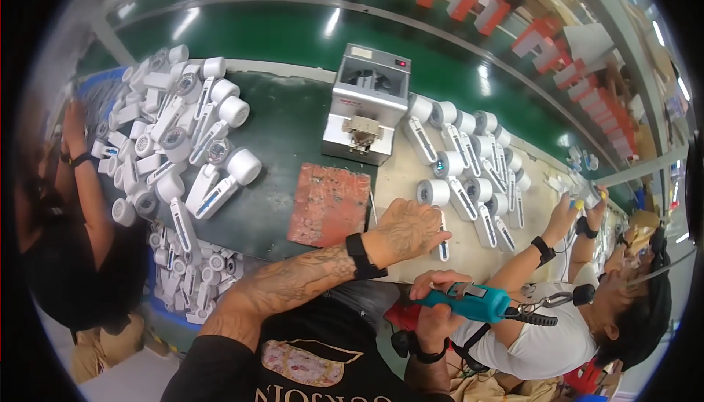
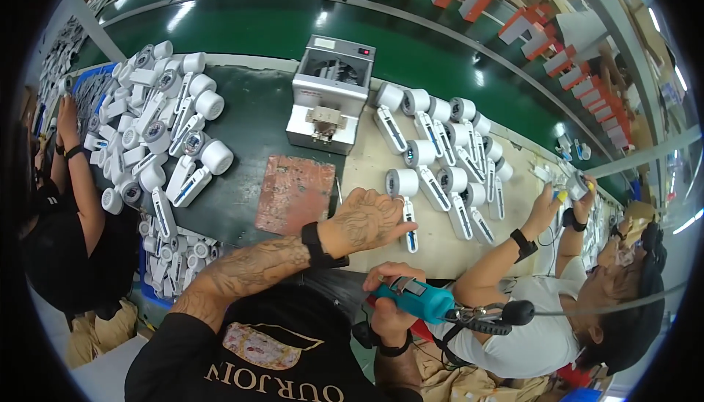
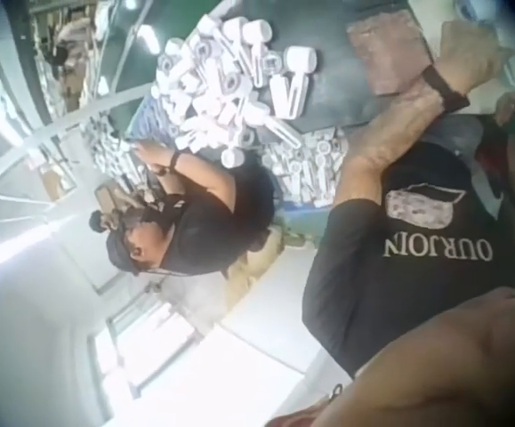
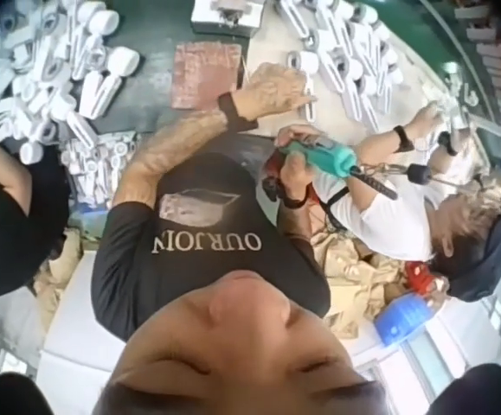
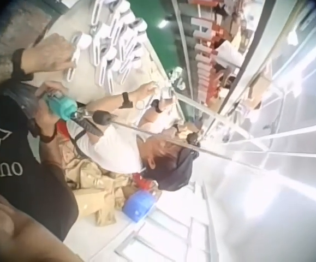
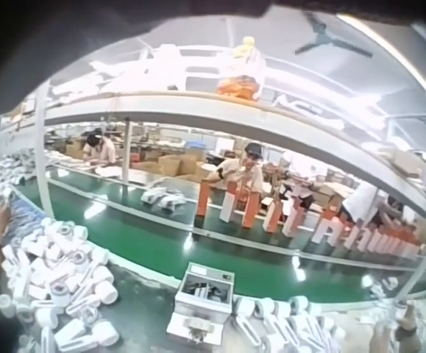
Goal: The person picks up a white fan, places it on a block, and uses a power tool to drive a screw into it. They then fit a battery and a cover into the fan and drive another screw into the casing.
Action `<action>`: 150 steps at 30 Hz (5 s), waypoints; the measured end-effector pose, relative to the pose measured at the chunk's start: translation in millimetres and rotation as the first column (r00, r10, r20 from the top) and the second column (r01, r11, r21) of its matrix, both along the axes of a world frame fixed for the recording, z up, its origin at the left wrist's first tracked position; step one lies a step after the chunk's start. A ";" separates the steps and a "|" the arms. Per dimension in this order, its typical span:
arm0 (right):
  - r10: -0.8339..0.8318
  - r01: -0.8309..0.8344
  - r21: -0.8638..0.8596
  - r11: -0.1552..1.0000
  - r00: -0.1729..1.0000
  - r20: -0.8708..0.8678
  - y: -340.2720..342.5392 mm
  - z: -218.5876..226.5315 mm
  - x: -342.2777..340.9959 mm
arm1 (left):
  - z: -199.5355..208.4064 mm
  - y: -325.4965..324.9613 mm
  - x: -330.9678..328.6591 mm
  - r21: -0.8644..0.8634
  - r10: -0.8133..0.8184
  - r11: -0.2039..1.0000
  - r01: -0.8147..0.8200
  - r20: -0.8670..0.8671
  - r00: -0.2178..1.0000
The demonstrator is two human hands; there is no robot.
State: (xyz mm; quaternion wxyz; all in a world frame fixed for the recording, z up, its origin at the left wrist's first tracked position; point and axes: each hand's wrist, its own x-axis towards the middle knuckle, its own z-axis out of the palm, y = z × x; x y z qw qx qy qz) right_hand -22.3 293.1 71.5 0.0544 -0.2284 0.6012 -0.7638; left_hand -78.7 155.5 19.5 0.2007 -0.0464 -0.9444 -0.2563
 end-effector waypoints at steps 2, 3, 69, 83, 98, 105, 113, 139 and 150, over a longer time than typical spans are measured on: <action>0.009 -0.009 -0.042 0.999 1.000 -0.002 15.1 -3.0 -0.8 | -2.3 12.8 -17.6 -0.037 -0.002 0.999 0.005 0.103 0.995; 0.028 -0.028 -0.080 0.996 1.000 -0.001 21.8 -5.1 0.0 | -2.0 15.7 -24.2 -0.072 0.011 0.997 0.004 0.207 0.978; 0.096 -0.109 -0.097 0.989 0.987 -0.132 -150.6 -9.6 -69.7 | -10.7 -142.9 67.8 0.235 -0.050 0.969 0.079 -0.128 0.990; 0.131 -0.148 -0.096 0.984 0.978 -0.162 -147.6 -12.0 -72.4 | -7.1 -146.5 70.1 0.327 -0.109 0.937 0.121 -0.057 0.992; 0.110 -0.124 -0.102 0.987 0.986 -0.129 -146.4 -8.3 -73.2 | -9.0 -139.6 68.0 0.255 -0.046 0.965 0.060 -0.058 0.997; 0.119 -0.137 -0.156 0.978 0.985 -0.123 -160.9 2.4 -103.2 | 8.0 -152.7 63.5 0.244 -0.092 0.968 0.064 0.107 0.990; 0.032 -0.041 -0.053 0.998 0.986 -0.166 -211.7 3.9 -141.2 | -12.6 -151.9 70.5 0.125 -0.114 0.985 0.116 -0.022 0.993; 0.153 -0.154 -0.036 0.987 0.988 -0.035 -151.2 -14.8 -93.6 | -18.0 -148.6 73.6 0.176 -0.091 0.981 0.077 0.075 0.993; 0.163 -0.164 -0.025 0.986 0.985 -0.050 -157.2 -20.5 -90.7 | -16.3 -146.4 72.0 0.133 -0.054 0.990 0.045 0.063 0.997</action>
